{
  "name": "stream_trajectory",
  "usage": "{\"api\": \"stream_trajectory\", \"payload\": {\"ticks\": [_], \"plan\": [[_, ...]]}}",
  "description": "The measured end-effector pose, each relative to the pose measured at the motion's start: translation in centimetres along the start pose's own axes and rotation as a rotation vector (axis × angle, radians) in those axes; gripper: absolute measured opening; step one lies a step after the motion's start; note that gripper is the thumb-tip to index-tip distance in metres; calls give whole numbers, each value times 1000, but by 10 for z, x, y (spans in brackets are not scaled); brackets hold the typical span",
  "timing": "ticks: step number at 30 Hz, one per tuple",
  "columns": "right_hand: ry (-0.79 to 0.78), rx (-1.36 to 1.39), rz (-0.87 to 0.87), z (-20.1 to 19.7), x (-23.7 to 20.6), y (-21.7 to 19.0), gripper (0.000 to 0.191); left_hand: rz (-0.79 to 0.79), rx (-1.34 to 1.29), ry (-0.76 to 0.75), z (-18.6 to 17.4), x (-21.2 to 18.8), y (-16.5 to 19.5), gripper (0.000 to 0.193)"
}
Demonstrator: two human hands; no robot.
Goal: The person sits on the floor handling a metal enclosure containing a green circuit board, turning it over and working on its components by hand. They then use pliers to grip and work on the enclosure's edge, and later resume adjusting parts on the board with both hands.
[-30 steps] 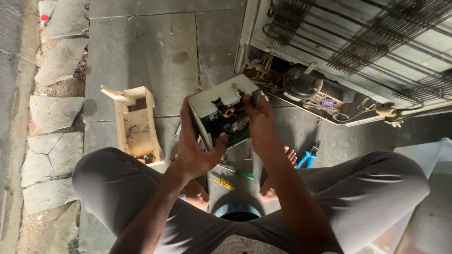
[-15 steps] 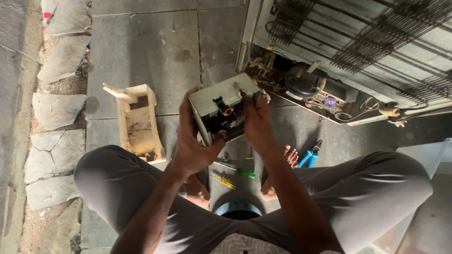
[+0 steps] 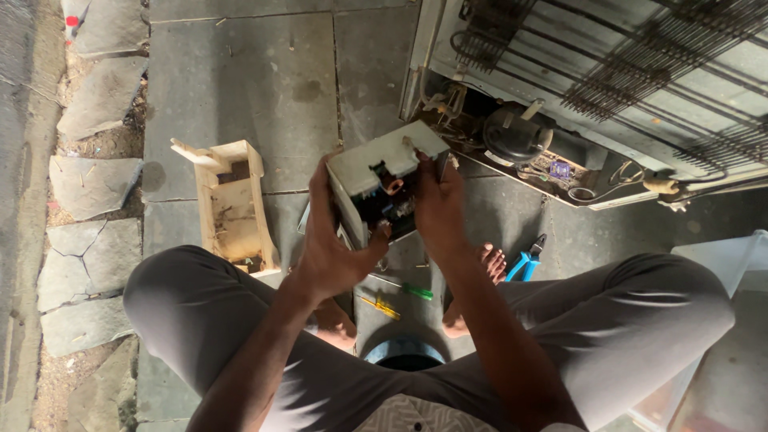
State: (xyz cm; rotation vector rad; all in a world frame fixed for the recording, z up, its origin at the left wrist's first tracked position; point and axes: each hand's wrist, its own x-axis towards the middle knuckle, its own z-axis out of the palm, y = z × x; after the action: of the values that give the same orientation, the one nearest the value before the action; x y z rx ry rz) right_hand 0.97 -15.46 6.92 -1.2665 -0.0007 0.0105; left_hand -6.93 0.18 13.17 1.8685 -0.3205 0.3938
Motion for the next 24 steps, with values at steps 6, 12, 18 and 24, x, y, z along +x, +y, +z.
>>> {"api": "stream_trajectory", "payload": {"ticks": [6,12,18,24], "plan": [[75,122,301,11,0,-20,39,-135,-170,-82,-10,4,-12,114],[6,-86,150,19,-4,-42,48,-516,-566,126,-1,9,-43,86],[-320,-884,-630,11,-32,-86,34,-555,-486,147,-1,11,-48,78],[-823,-1166,-764,-8,-47,-118,34,-434,-485,8,5,7,-30,77]]}}
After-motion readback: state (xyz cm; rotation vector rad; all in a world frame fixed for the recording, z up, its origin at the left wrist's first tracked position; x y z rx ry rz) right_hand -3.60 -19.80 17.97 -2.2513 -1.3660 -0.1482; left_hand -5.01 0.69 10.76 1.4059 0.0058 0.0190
